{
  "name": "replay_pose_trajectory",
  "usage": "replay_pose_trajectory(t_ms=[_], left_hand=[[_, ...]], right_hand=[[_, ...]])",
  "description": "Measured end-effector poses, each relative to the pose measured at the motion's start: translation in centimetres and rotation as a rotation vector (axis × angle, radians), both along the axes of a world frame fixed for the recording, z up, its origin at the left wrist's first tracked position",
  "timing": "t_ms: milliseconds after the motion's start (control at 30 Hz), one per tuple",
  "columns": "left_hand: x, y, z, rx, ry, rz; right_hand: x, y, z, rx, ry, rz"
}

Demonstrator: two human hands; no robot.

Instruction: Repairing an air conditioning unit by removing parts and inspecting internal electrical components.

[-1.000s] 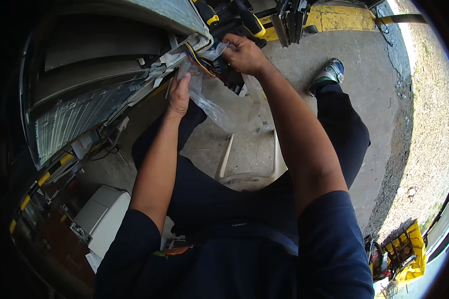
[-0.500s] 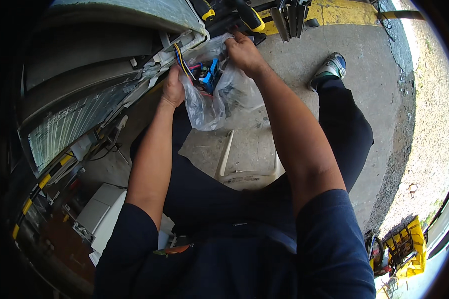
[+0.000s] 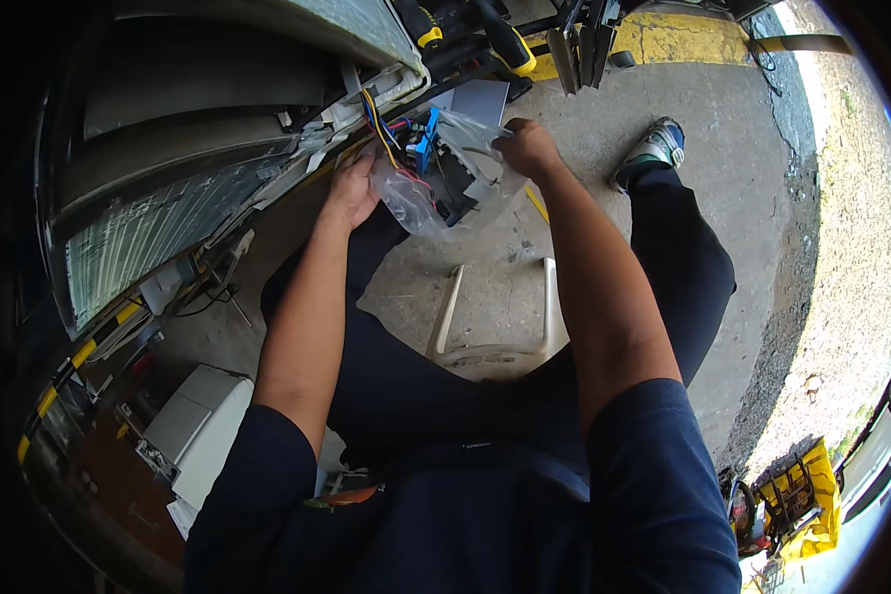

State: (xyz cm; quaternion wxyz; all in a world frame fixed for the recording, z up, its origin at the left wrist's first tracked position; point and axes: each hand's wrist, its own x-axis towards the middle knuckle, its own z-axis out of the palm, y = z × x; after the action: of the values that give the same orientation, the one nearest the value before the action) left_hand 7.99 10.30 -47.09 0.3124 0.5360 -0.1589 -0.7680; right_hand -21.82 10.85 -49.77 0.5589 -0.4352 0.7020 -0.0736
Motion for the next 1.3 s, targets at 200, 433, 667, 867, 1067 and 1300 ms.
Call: replay_pose_trajectory(t_ms=[200, 433, 667, 867, 1067, 1300], left_hand=[[-0.6, 0.6, -0.1, -0.292, -0.55, -0.028], [1.5, 1.7, -1.5, -0.71, -1.273, -0.449], [0.0, 3.7, -0.2, -0.139, -0.777, -0.076], [0.7, 5.0, -1.3, 0.028, -0.593, 0.132], [1.1, 5.0, -3.7, 0.18, -0.415, 0.399], [-3.7, 6.1, -3.6, -0.479, -0.968, 0.036]], right_hand=[[-1.5, 2.3, 0.6, -0.161, -0.025, 0.104], [-0.8, 5.0, 3.0, -0.401, 0.592, 0.27], [6.1, 5.0, 7.1, -0.869, 0.04, 0.077], [5.9, 7.0, 3.6, -0.864, 0.212, 0.078], [6.9, 9.7, 3.9, -0.888, 0.272, 0.146], [5.1, 11.3, 3.7, -0.881, 0.159, -0.042]])
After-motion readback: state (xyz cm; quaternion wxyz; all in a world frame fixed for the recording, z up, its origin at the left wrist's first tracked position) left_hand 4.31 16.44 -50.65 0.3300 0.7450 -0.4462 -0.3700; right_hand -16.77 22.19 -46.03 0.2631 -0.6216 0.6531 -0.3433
